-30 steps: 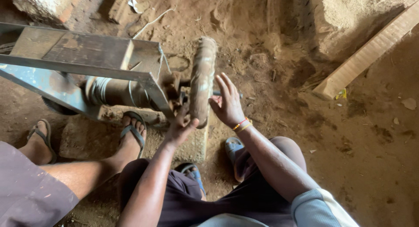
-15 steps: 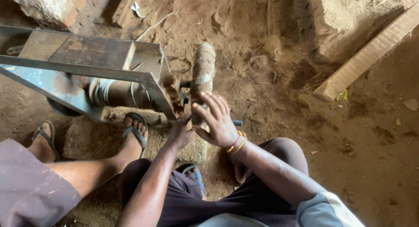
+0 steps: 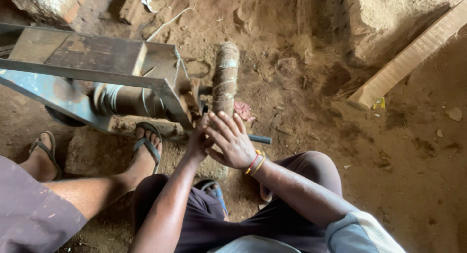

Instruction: The person winds coir fiber onto a rotating wooden shaft of a manual machine by hand, using a small stick to guide the layers.

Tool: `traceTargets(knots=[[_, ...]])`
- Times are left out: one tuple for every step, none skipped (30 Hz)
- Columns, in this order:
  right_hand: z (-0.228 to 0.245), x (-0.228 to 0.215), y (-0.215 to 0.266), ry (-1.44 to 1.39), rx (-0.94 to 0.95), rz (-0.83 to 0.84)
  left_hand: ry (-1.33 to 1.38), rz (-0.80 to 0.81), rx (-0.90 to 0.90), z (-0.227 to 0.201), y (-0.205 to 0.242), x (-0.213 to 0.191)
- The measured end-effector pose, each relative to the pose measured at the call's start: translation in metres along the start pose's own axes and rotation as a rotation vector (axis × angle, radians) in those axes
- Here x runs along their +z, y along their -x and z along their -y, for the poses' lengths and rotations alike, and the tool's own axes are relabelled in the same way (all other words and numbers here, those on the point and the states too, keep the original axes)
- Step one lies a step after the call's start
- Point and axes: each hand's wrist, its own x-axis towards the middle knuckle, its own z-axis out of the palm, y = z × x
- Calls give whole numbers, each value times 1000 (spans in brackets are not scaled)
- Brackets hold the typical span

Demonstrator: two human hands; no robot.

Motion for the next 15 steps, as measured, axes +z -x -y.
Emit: traceTargets(knots=[[-2, 2, -3, 8, -2, 3, 357, -18, -242, 4, -4, -4], [-4, 2, -5, 15, -4, 7, 260, 42, -190, 8, -5, -7], [-6, 2, -6, 24, -5, 10, 163, 103, -138, 13, -5, -9], [-8, 1, -7, 45, -13, 8, 66, 164, -87, 16, -5, -10], [-9, 1, -8, 66, -21, 8, -43, 181, -29, 18, -5, -11], [-11, -1, -9, 88, -29, 8, -152, 197, 29, 18, -5, -13], [-12, -1, -10, 87, -34, 22, -262, 212, 88, 17, -5, -14], [-13, -2, -11, 86, -38, 37, -294, 227, 86, 14, -4, -14], [-14, -3, -12, 85, -41, 51, -325, 243, 83, 9, -4, -16], [-14, -4, -12, 83, -39, 61, -357, 258, 79, 5, -2, -16], [-15, -5, -12, 81, -38, 70, -341, 249, 50, 1, -1, -15], [-15, -6, -12, 80, -36, 79, -325, 239, 21, -2, 1, -14], [-16, -7, -14, 103, -36, 77, -309, 229, -4, -5, 1, -13], [-16, -9, -17, 126, -36, 75, -351, 219, 15, -7, 0, -12], [-16, -11, -18, 147, -35, 75, -392, 208, 30, -6, 0, -11]])
